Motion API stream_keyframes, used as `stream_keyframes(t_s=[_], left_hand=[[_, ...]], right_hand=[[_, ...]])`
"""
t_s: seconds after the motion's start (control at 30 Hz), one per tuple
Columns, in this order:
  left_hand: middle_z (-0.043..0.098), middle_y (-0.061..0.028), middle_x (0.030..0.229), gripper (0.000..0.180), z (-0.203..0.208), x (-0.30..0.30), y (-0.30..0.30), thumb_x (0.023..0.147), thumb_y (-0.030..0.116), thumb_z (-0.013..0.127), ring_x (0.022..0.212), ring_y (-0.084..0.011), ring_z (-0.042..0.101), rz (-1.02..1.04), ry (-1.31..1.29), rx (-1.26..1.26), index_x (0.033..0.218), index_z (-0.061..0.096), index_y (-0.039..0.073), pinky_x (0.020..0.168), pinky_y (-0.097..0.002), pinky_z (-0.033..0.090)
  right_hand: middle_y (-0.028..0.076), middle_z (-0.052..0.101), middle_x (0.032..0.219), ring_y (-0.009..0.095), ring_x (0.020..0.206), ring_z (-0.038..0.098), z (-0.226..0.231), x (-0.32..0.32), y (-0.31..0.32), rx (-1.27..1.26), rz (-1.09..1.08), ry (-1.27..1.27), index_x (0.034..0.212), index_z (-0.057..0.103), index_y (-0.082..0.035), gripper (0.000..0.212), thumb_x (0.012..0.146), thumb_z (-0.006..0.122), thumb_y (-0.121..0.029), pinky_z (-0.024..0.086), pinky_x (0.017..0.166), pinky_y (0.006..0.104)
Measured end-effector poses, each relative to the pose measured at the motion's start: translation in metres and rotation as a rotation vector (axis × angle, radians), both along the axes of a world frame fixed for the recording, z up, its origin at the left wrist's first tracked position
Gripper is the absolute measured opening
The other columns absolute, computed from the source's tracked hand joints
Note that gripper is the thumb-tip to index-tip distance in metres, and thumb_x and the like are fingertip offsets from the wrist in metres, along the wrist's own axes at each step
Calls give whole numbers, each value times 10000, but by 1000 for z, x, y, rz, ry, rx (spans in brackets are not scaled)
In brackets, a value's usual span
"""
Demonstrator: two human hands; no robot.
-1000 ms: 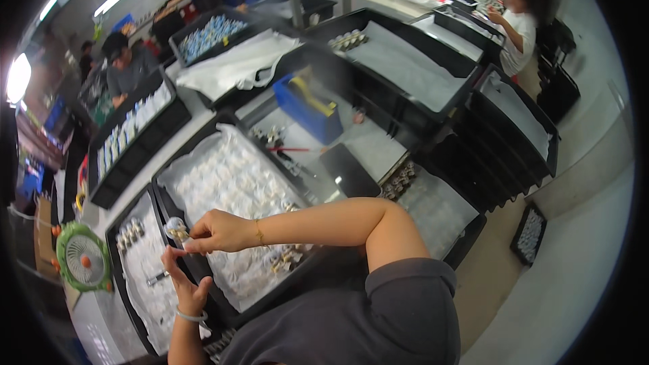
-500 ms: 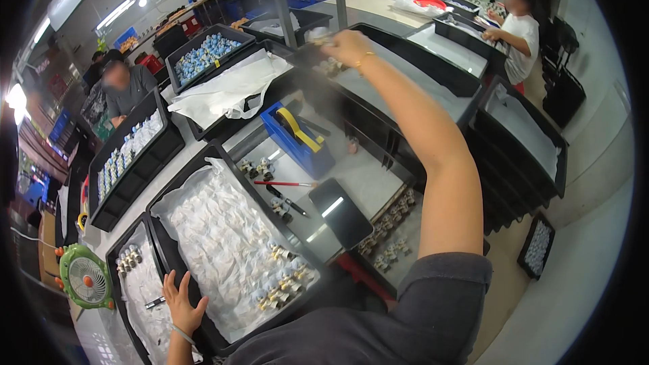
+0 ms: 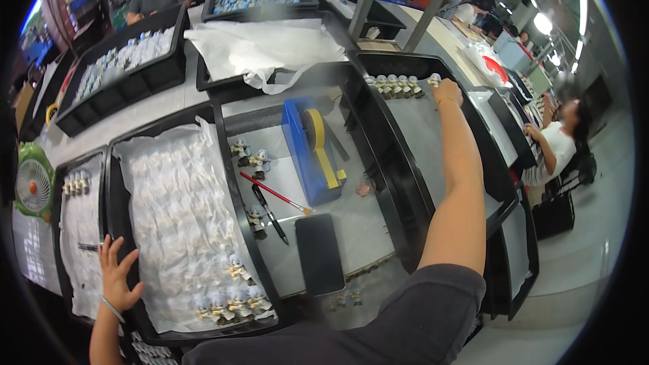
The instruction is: The person picks small figurines from a tray, attaches a small accessory to each one, and places the completed figurines into a separate tray. The process is repeated for multiple figurines.
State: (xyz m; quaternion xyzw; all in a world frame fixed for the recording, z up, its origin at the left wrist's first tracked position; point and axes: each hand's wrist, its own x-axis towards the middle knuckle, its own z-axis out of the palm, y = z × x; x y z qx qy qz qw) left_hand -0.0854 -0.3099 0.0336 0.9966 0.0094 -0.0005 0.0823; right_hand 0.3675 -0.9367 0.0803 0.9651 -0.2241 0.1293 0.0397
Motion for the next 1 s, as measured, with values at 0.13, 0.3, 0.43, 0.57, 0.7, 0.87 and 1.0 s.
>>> stream_keyframes(t_s=[0.13,0.3,0.43,0.57,0.7,0.87,1.0], left_hand=[[345,-157,1284,554,3,-1,-3,524,319,581,1248,-430,195,36,48,36,1036,573,107,1014,-552,95],[365,-141,1263,513,6,-1,-6,529,275,549,1256,-416,189,67,49,14,1015,578,111,1014,-558,79],[378,-130,1245,501,6,-1,-7,532,274,553,1255,-408,194,71,30,0,1007,582,119,1014,-557,81],[377,-132,1235,501,8,-4,-8,544,249,572,1252,-401,197,77,13,-17,1030,571,127,1014,-562,77],[369,-142,1226,511,5,-4,-10,556,205,604,1251,-394,194,22,-59,72,1059,559,130,1010,-575,66],[534,-116,943,274,-4,-2,-35,629,281,630,931,-306,475,-388,30,111,842,594,113,913,-511,274],[556,-112,820,402,-7,-9,-70,706,367,642,780,-294,572,-517,359,-84,937,540,54,674,-389,456]], right_hand=[[144,594,1045,314,984,567,-26,12,5,57,-18,-31,997,607,-64,394,733,655,-352,471,806,399],[201,610,940,350,915,580,-50,23,3,37,130,-80,891,625,-8,372,758,613,-355,472,782,414],[203,610,928,350,898,582,-58,35,-12,64,221,-74,882,629,-10,356,793,544,-344,468,777,421],[205,603,956,340,919,577,-37,16,5,-6,201,-6,903,629,-21,325,796,508,-303,461,792,417],[185,608,952,316,932,573,-1,-2,28,-112,285,-65,975,608,-25,340,770,545,-288,456,802,396],[154,597,997,306,939,561,61,-43,90,155,641,-116,933,599,-31,331,735,574,-296,449,800,368],[136,599,944,311,894,556,72,-125,170,225,1000,-224,930,601,-60,296,730,568,-276,449,761,393]])
